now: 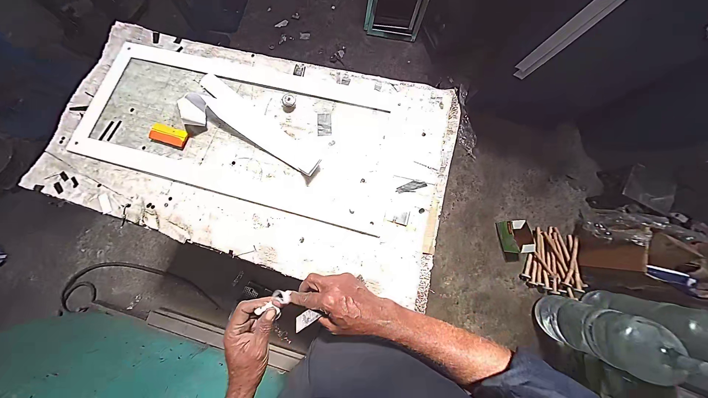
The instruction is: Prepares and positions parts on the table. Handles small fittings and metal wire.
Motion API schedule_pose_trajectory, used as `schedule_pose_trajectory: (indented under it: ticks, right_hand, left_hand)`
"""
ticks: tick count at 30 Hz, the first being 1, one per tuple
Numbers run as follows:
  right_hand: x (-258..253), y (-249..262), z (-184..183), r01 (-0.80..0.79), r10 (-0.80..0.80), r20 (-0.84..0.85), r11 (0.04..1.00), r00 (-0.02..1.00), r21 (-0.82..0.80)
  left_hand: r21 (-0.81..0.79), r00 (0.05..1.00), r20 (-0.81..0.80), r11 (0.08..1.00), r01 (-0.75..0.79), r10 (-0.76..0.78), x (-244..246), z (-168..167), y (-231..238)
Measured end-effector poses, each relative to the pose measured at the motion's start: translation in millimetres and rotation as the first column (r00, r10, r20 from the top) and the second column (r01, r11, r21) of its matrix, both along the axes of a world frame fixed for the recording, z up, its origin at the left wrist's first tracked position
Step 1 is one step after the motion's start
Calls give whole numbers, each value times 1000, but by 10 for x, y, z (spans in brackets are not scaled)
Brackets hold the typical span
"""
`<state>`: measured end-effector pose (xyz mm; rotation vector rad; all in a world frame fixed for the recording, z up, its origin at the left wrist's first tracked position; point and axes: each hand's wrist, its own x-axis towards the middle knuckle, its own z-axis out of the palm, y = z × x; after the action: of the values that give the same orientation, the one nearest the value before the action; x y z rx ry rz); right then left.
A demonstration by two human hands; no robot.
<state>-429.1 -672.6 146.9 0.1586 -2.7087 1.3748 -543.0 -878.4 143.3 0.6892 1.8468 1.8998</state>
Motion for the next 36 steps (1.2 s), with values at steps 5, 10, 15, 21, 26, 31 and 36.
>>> schedule_pose_trajectory:
  ticks: [5,10,15,21,26,31,36]
  right_hand:
    - [-163,210,-301,162,-162,9,987,987,15]
    - [41,880,-571,613,-622,34,778,782,135]
    - [99,1502,-697,590,-661,131,729,739,348]
    - [-128,1587,-689,509,-668,288,724,686,465]
    - [-189,1528,-732,540,-690,372,721,621,434]
    - [-193,1427,-748,673,-767,378,639,518,373]
    - [-270,1264,-719,841,-903,256,418,345,342]
  left_hand:
    - [-68,995,55,994,-81,85,-730,47,163]
    - [-132,952,307,991,22,20,-1175,149,167]
    - [-16,895,442,997,73,-59,-1306,60,314]
    - [-15,854,514,994,108,-85,-1478,59,527]
    - [-73,857,510,989,126,-72,-1611,66,540]
    - [-132,857,510,978,161,-72,-1826,-73,597]
    - [-212,870,477,944,252,-125,-2136,-183,836]
